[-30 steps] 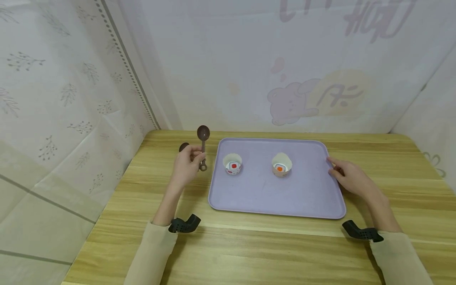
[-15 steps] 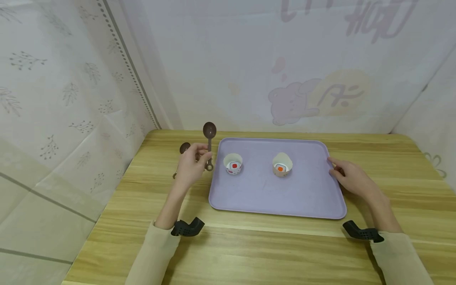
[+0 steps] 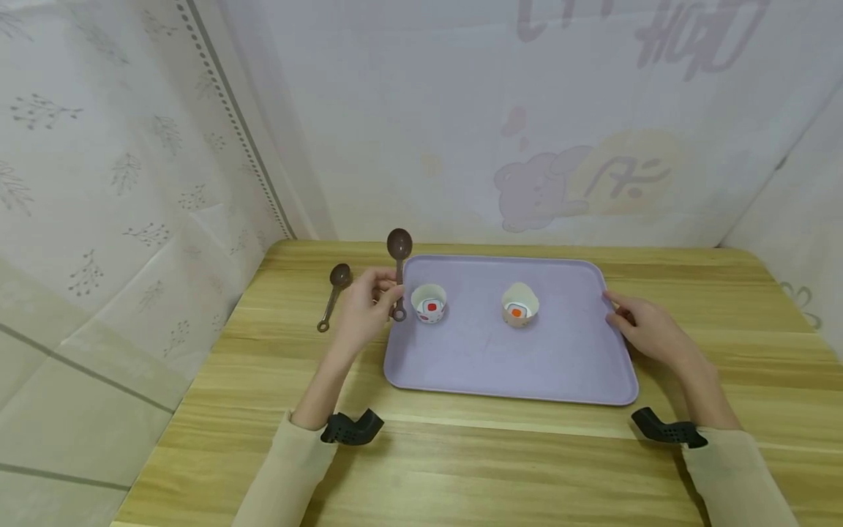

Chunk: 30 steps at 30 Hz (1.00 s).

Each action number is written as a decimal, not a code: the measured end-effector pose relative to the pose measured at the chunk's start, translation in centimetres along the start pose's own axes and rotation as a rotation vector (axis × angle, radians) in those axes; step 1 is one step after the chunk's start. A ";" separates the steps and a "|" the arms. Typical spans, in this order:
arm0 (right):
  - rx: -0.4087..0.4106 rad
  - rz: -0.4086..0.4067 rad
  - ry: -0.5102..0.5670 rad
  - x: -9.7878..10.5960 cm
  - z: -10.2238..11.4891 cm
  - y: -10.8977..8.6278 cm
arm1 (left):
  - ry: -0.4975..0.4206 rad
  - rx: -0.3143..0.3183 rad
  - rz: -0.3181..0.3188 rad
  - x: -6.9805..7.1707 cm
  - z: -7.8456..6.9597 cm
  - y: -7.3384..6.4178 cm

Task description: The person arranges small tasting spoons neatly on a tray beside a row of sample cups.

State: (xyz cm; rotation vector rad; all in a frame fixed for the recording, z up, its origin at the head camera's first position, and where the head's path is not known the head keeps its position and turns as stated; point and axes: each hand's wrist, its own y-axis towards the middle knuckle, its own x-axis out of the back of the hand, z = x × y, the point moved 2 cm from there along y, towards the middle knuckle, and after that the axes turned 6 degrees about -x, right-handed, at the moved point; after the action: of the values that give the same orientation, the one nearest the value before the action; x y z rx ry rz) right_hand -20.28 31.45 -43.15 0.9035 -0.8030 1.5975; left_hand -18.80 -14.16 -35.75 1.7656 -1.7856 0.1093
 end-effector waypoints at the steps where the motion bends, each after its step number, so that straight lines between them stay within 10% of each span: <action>1: 0.001 -0.001 0.000 0.0 0.0 0.0 | -0.018 0.000 0.002 -0.1 -0.1 0.0; 30: 0.016 -0.021 -0.010 -0.1 0.0 0.1 | -0.083 -0.033 0.031 -2.8 -1.7 -0.5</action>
State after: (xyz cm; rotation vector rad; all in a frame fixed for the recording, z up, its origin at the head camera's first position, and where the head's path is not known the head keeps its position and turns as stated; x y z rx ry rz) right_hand -20.33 31.42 -43.21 0.9289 -0.7863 1.5847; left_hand -17.98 -10.93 -35.84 1.7428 -1.8632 0.0192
